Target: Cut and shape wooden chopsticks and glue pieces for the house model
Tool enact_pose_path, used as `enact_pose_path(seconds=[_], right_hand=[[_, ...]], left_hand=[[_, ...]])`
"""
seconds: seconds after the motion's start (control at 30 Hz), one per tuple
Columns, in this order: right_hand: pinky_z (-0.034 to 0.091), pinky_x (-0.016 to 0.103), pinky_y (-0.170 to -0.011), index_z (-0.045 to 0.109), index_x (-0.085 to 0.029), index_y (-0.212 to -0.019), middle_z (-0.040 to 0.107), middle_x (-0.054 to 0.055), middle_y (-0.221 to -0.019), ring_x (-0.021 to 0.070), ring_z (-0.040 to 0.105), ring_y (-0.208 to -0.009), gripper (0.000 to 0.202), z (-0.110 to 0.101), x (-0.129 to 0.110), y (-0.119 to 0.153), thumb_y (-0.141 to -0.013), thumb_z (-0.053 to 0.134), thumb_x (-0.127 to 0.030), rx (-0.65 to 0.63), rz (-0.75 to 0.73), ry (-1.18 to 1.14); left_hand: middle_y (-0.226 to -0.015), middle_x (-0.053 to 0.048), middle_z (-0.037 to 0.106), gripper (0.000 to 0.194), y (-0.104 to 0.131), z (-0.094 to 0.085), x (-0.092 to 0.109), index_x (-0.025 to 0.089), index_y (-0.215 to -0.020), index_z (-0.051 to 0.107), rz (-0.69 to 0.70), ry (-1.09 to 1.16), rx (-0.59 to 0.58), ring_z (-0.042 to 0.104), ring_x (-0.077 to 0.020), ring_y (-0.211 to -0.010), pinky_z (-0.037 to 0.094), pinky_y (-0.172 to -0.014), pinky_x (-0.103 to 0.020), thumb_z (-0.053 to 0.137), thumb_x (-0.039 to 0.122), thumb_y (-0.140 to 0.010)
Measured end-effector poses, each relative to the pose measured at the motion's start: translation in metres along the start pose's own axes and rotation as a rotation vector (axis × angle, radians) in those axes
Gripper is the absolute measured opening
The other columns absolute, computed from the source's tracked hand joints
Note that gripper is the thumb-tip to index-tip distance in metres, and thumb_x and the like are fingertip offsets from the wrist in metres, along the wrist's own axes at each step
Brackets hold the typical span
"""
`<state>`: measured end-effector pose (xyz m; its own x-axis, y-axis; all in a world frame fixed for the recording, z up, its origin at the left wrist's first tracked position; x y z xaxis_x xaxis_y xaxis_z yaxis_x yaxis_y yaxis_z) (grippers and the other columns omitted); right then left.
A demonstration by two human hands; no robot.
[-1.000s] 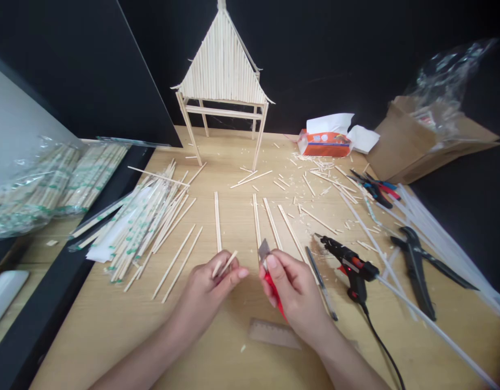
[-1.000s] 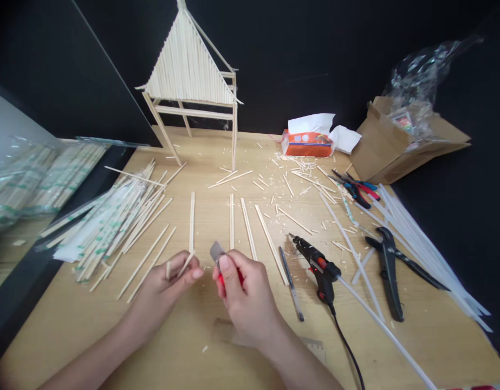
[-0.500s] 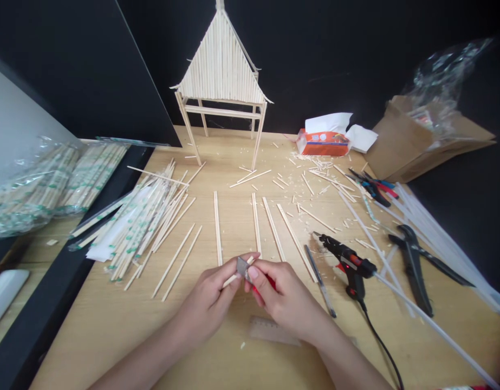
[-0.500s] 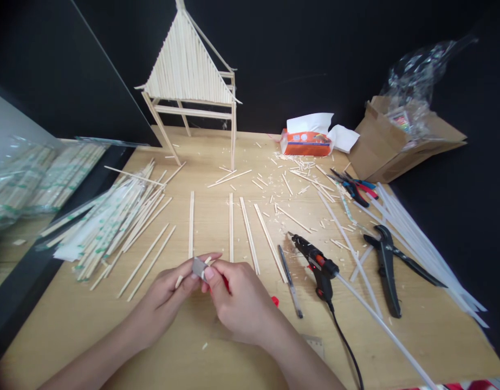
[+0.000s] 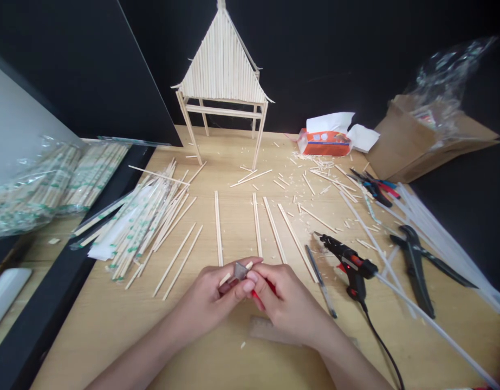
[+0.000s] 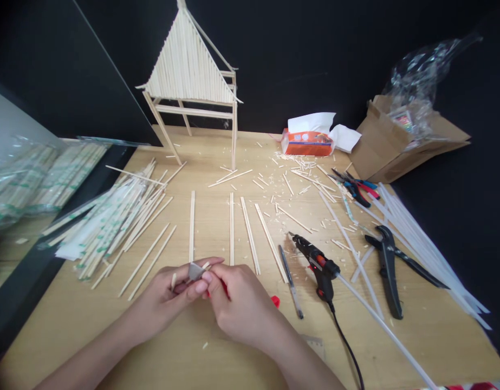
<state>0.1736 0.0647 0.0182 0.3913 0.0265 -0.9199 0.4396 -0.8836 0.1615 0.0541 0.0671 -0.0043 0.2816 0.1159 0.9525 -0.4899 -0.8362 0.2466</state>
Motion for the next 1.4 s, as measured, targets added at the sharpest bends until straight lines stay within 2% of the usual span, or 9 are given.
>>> enact_pose_path(seconds=[0.1,0.23,0.33,0.5,0.6,0.77,1.0,1.17,1.4], right_hand=[[0.028,0.020,-0.051,0.043,-0.019,-0.066,0.044,-0.006,-0.055,0.0072,0.040,-0.050,0.031,-0.001,0.000,-0.001,-0.095,0.037,-0.025,0.001,0.000,-0.007],[0.027,0.020,-0.049,0.043,-0.019,-0.065,0.044,-0.006,-0.054,0.0072,0.038,-0.048,0.032,-0.001,0.001,-0.001,-0.095,0.037,-0.026,-0.005,0.016,-0.007],[0.026,0.020,-0.047,0.043,-0.019,-0.065,0.044,-0.005,-0.054,0.0073,0.037,-0.046,0.033,0.000,0.003,-0.001,-0.096,0.036,-0.028,-0.016,0.036,-0.014],[0.026,0.021,-0.046,0.043,-0.019,-0.065,0.043,-0.005,-0.055,0.0076,0.036,-0.046,0.034,0.001,0.005,-0.001,-0.096,0.036,-0.030,-0.031,0.056,-0.045],[0.027,0.021,-0.046,0.042,-0.019,-0.065,0.043,-0.005,-0.054,0.0078,0.037,-0.046,0.034,0.002,0.007,0.000,-0.096,0.036,-0.031,-0.034,0.062,-0.054],[0.027,0.021,-0.047,0.044,-0.019,-0.067,0.043,-0.005,-0.056,0.0080,0.038,-0.047,0.034,0.003,0.003,0.000,-0.097,0.033,-0.029,-0.030,0.047,-0.048],[0.026,0.022,-0.050,0.046,-0.020,-0.072,0.045,-0.004,-0.058,0.0094,0.040,-0.051,0.029,0.001,-0.001,0.002,-0.096,0.034,-0.027,0.028,0.028,0.090],[0.025,0.023,-0.051,0.044,-0.021,-0.070,0.045,-0.004,-0.059,0.0103,0.041,-0.052,0.029,-0.001,-0.002,0.003,-0.096,0.034,-0.027,0.067,0.010,0.169],[0.025,0.024,-0.053,0.040,-0.021,-0.068,0.045,-0.004,-0.060,0.0104,0.040,-0.053,0.029,0.000,-0.008,0.003,-0.096,0.034,-0.026,0.094,-0.015,0.138]], left_hand=[[-0.086,-0.005,0.071,0.037,-0.001,0.001,-0.001,0.015,-0.117,0.061,-0.013,0.029,-0.027,0.063,-0.0180,-0.076,0.049,-0.072,-0.025,0.050,0.036,-0.088],[-0.112,-0.007,0.067,0.035,-0.001,0.001,0.000,0.018,-0.116,0.063,-0.006,0.017,-0.020,0.063,-0.0184,-0.087,0.049,-0.077,-0.025,0.050,0.036,-0.088],[-0.118,-0.007,0.065,0.033,-0.002,0.001,0.003,0.019,-0.116,0.063,0.016,0.006,-0.023,0.064,-0.0175,-0.087,0.049,-0.076,-0.024,0.050,0.034,-0.089],[-0.113,-0.005,0.067,0.031,-0.003,0.002,0.006,0.021,-0.115,0.064,0.044,-0.003,-0.034,0.063,-0.0158,-0.082,0.048,-0.077,-0.025,0.048,0.032,-0.090],[-0.101,-0.003,0.070,0.032,-0.002,0.001,0.007,0.021,-0.117,0.061,0.066,-0.022,-0.011,0.063,-0.0152,-0.080,0.048,-0.073,-0.023,0.049,0.030,-0.089],[-0.078,0.001,0.069,0.021,-0.001,-0.002,0.009,0.019,-0.101,0.066,0.117,-0.090,0.039,0.062,-0.0129,-0.071,0.045,-0.067,-0.019,0.051,0.026,-0.089],[-0.067,0.003,0.064,0.018,0.000,-0.007,0.011,0.018,-0.076,0.062,0.156,-0.269,0.082,0.056,-0.0095,-0.059,0.039,-0.058,-0.017,0.050,0.023,-0.089],[-0.064,0.004,0.063,0.022,0.000,-0.008,0.011,0.018,-0.073,0.060,0.169,-0.338,0.116,0.053,-0.0081,-0.054,0.037,-0.055,-0.017,0.048,0.025,-0.090],[-0.058,0.004,0.059,0.025,0.005,-0.008,0.016,0.019,-0.069,0.061,0.260,-0.344,0.218,0.047,-0.0078,-0.048,0.034,-0.050,-0.017,0.049,0.027,-0.090]])
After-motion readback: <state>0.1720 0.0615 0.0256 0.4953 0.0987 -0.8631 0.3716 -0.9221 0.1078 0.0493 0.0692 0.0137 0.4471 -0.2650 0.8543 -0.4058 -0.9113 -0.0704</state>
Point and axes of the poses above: each hand's wrist, its own y-axis away from the middle knuckle, its own z-axis out of the palm, x = y × z, the point moved 6 cm from there along -y, towards the middle knuckle
